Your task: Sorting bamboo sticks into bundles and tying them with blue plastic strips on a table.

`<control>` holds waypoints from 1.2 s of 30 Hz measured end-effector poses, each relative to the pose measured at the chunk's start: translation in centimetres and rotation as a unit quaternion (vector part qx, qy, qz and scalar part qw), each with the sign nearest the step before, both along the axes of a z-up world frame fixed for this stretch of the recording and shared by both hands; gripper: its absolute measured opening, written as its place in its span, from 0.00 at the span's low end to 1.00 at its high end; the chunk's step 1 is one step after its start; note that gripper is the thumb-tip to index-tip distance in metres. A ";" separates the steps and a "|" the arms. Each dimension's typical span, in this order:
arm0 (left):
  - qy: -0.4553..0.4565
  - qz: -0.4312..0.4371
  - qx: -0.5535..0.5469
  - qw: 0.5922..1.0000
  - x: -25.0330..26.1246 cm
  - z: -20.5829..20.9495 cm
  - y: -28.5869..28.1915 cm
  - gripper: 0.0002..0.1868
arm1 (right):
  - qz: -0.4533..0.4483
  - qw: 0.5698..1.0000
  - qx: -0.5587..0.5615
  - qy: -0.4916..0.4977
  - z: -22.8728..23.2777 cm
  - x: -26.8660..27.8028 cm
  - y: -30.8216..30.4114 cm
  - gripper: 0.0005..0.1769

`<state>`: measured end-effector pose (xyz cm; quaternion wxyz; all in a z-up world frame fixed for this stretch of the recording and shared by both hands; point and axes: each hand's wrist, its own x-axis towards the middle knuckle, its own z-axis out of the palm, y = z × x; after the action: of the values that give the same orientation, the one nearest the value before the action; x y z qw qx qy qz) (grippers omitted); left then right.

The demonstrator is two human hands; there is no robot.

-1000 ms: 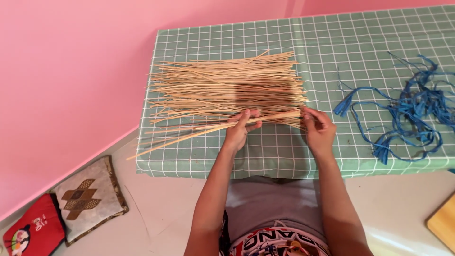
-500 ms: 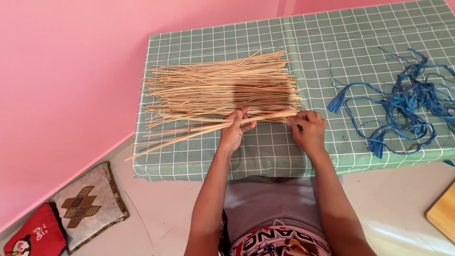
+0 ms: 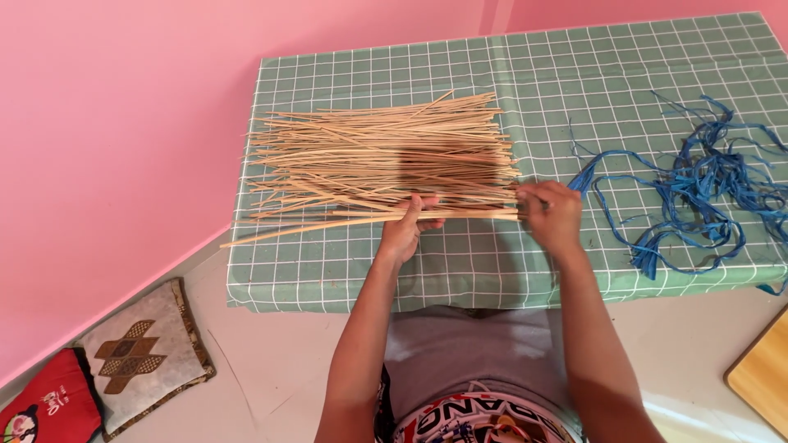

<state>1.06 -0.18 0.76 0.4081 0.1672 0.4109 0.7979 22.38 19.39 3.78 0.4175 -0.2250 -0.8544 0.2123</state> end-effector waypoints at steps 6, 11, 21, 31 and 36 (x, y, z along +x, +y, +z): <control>0.025 -0.008 -0.013 1.000 -0.1 -0.5 0.2 0.26 | -0.001 0.992 -0.117 0.049 1.1 0.6 1.3 0.09; 0.041 -0.004 -0.003 0.999 -0.3 -1.9 0.8 0.26 | 0.015 0.970 -0.226 0.089 4.0 -0.1 -1.8 0.09; 0.069 -0.033 0.035 0.996 0.2 1.5 -0.2 0.29 | 0.098 0.979 -0.171 0.047 4.6 -2.1 -5.2 0.09; 0.014 0.023 0.001 1.000 0.2 -0.4 0.5 0.20 | 0.004 0.998 -0.043 0.034 3.0 -1.9 -5.4 0.19; -0.002 0.040 -0.005 0.999 0.2 0.2 0.4 0.19 | 0.081 0.940 -0.258 0.207 0.3 -1.1 -5.9 0.29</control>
<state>1.23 0.20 0.95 0.3773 0.1469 0.4203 0.8121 21.27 13.45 4.07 0.4940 -0.2066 -0.6803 0.5005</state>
